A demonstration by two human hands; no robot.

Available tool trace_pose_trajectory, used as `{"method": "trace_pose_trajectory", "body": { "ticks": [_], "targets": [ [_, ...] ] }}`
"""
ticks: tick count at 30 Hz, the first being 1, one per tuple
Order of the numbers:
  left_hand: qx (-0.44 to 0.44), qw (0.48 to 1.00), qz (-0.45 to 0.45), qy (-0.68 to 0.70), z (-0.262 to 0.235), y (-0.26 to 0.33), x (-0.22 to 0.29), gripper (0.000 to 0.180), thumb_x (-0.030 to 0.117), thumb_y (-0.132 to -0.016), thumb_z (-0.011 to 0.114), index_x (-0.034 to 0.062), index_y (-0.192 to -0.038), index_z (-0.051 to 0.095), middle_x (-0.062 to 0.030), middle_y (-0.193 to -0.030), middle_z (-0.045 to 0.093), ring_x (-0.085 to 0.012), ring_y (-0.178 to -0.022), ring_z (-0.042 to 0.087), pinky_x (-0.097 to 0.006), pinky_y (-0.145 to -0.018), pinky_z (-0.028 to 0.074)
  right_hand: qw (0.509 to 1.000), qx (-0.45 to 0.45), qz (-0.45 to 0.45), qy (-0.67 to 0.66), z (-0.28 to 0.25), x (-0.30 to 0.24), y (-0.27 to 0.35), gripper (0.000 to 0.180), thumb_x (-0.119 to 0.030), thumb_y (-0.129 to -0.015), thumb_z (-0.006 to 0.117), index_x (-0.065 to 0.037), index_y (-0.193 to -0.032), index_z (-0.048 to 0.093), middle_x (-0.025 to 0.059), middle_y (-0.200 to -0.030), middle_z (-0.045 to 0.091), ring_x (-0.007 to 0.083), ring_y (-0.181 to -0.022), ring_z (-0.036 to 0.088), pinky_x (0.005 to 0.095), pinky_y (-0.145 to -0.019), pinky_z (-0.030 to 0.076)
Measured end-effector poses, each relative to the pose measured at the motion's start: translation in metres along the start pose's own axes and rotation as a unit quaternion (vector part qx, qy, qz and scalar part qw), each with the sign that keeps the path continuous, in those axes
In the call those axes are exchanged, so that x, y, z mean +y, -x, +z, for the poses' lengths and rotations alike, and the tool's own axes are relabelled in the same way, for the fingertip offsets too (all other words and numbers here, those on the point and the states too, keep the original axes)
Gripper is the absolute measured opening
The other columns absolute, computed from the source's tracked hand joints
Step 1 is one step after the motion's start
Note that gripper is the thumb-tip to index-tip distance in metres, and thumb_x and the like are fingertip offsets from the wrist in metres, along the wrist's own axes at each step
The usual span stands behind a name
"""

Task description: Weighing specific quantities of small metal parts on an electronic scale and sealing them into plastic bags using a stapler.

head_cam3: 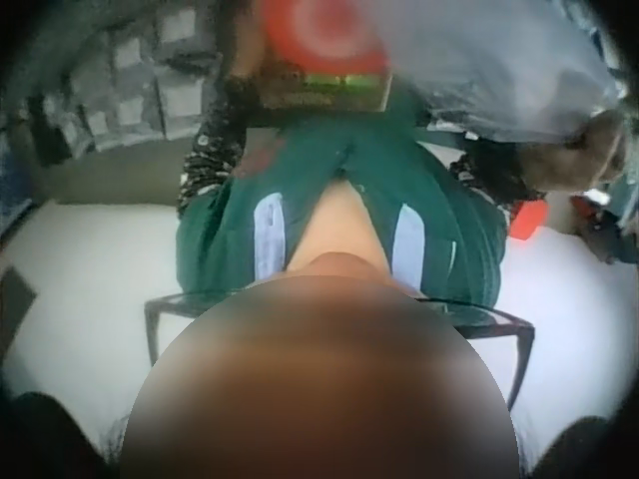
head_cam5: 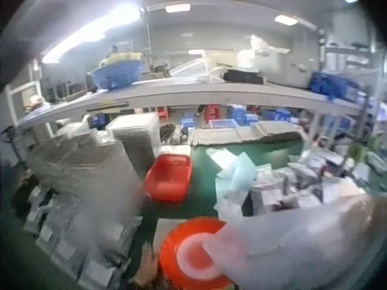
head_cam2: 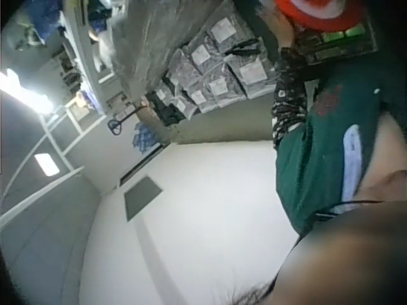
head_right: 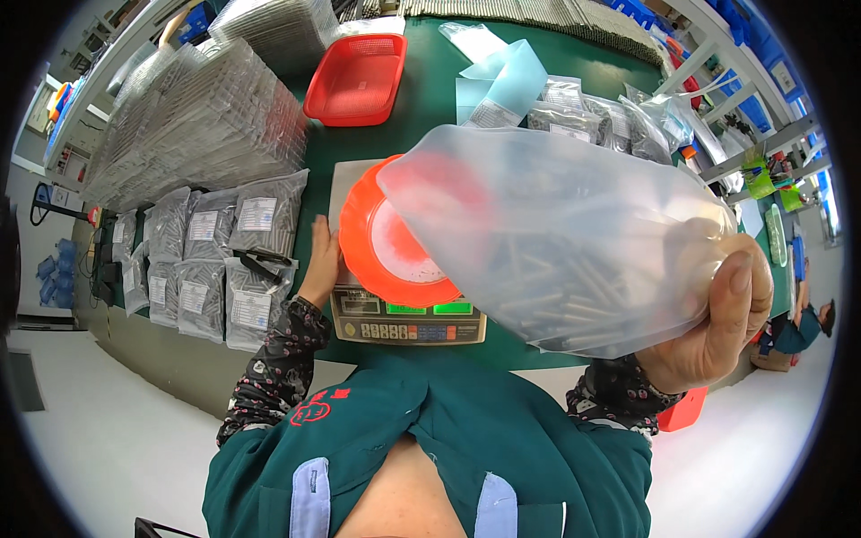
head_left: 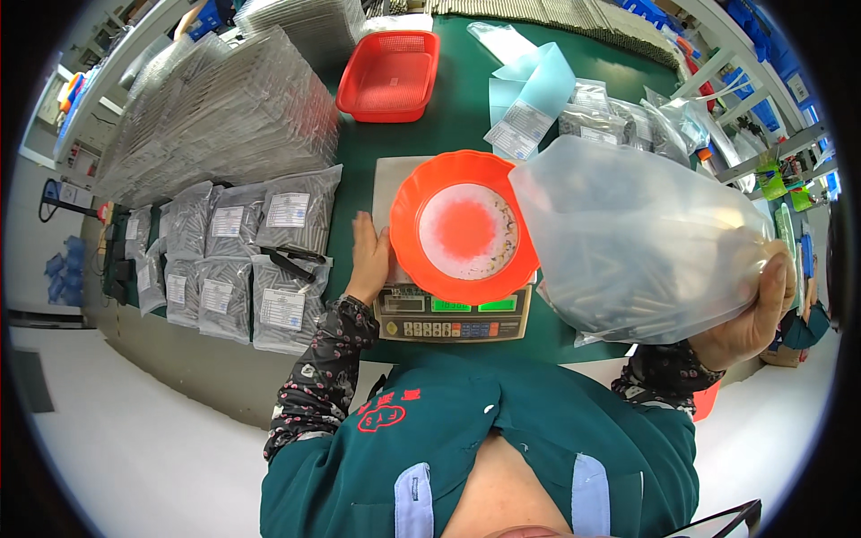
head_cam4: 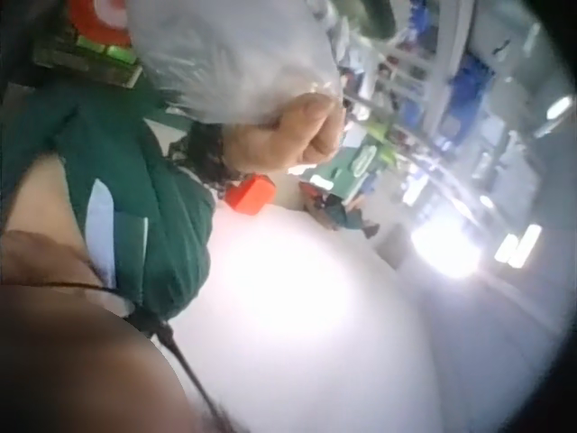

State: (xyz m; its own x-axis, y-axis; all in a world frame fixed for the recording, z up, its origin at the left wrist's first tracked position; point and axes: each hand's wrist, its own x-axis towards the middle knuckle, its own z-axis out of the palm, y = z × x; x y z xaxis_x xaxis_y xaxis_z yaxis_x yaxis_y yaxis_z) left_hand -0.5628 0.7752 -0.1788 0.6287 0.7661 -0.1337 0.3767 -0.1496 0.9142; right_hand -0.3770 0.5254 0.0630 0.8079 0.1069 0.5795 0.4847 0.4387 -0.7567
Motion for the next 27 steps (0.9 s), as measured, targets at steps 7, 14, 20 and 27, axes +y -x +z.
{"method": "trace_pose_trajectory", "body": {
  "ticks": [7,14,20,27],
  "targets": [
    [0.21,0.858,0.428,-0.192,-0.042,0.032,0.157,0.066,0.01,-0.07,0.058,-0.0037,-0.127,0.027,-0.014,-0.096,0.05,-0.0251,-0.091,0.046,-0.037,-0.086,0.031,0.864,-0.079,-0.432,0.247,0.037,0.016,-0.021,0.014,-0.007,-0.079,0.052,0.005,-0.083,0.059,0.0108,-0.071,0.059,0.0106,-0.06,0.053,0.0188,-0.055,0.04],
    [-0.014,0.921,0.387,0.047,-0.07,0.03,0.201,0.049,0.003,-0.063,0.065,0.0037,-0.109,0.049,-0.0058,-0.049,0.044,-0.0187,-0.044,0.043,-0.027,-0.042,0.036,0.975,-0.206,0.068,-0.039,0.092,0.031,-0.01,0.024,-0.014,-0.079,0.059,-0.002,-0.059,0.054,-0.0048,-0.052,0.044,0.0013,-0.047,0.033,0.0183,-0.043,0.023],
    [0.084,0.854,0.464,-0.221,-0.067,0.016,0.182,0.022,0.008,-0.065,0.066,0.0047,-0.064,0.045,-0.0094,-0.049,0.043,-0.0266,-0.046,0.045,-0.033,-0.045,0.036,0.94,-0.27,0.207,0.038,0.079,0.075,0.011,0.033,-0.019,-0.082,0.056,-0.002,-0.056,0.048,-0.005,-0.05,0.041,0.0007,-0.047,0.033,0.0179,-0.043,0.024],
    [0.028,0.873,0.442,-0.206,-0.053,0.01,0.16,0.021,0.009,-0.062,0.068,0.0041,-0.066,0.049,-0.0072,-0.05,0.045,-0.024,-0.046,0.045,-0.031,-0.046,0.036,0.906,-0.375,0.143,0.136,0.047,0.1,0.015,0.023,-0.015,-0.078,0.059,0.001,-0.064,0.052,0.0016,-0.051,0.046,0.0076,-0.046,0.04,0.0211,-0.044,0.032]
  ]
}}
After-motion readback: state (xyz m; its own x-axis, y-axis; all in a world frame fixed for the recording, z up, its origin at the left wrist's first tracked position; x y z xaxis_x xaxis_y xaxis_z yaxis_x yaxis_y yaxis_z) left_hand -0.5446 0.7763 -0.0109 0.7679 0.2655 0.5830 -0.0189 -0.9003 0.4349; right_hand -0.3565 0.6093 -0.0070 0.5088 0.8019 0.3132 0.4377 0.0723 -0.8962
